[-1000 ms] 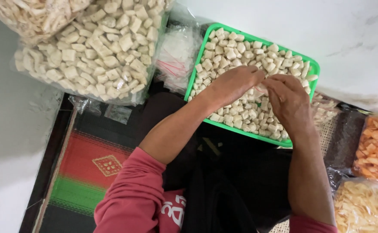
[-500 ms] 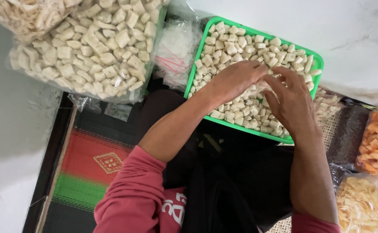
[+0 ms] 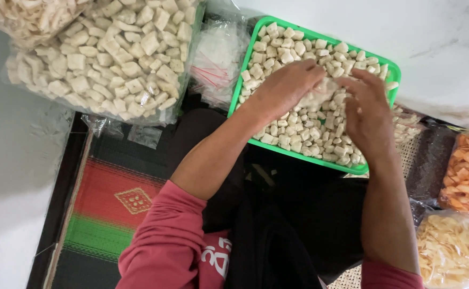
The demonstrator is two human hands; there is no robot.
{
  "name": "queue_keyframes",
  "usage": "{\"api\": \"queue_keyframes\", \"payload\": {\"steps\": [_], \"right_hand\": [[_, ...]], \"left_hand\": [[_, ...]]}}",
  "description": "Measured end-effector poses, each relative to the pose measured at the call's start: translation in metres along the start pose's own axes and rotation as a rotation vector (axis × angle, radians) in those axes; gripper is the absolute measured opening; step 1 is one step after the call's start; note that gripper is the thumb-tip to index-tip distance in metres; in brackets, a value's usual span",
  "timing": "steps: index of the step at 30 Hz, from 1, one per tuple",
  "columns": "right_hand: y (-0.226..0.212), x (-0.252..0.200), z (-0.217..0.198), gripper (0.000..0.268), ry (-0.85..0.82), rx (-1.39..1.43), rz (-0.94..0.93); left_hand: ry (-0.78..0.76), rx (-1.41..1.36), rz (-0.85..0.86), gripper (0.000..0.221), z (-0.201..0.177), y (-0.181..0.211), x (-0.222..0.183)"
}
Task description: Packaging small cube-shaped snacks into small plastic bags from a tray.
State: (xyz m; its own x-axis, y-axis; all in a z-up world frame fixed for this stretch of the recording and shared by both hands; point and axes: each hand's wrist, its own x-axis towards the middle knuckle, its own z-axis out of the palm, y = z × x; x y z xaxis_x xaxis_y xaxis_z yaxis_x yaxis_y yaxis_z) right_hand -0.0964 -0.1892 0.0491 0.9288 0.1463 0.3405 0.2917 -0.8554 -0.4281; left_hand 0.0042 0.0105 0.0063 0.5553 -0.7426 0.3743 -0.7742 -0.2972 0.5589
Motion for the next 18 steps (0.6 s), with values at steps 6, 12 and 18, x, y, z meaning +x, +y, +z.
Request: {"api": "queue_keyframes", "payload": {"steps": [6,12,18], "right_hand": [[0.042,-0.035,0.041,0.025,-0.285,-0.395,0.127],[0.033,-0.031,0.063,0.026,-0.436,-0.466,0.136],[0.004,-0.009,0.051,0.041,-0.618,-0.537,0.275]], "left_hand": [[0.072,-0.024,-0.059,0.022,0.014,-0.022,0.004],[-0.005,0.069,-0.136,0.019,-0.005,-0.005,0.012],[0.001,0.068,-0.145,0.029,-0.01,-0.007,0.011]]}}
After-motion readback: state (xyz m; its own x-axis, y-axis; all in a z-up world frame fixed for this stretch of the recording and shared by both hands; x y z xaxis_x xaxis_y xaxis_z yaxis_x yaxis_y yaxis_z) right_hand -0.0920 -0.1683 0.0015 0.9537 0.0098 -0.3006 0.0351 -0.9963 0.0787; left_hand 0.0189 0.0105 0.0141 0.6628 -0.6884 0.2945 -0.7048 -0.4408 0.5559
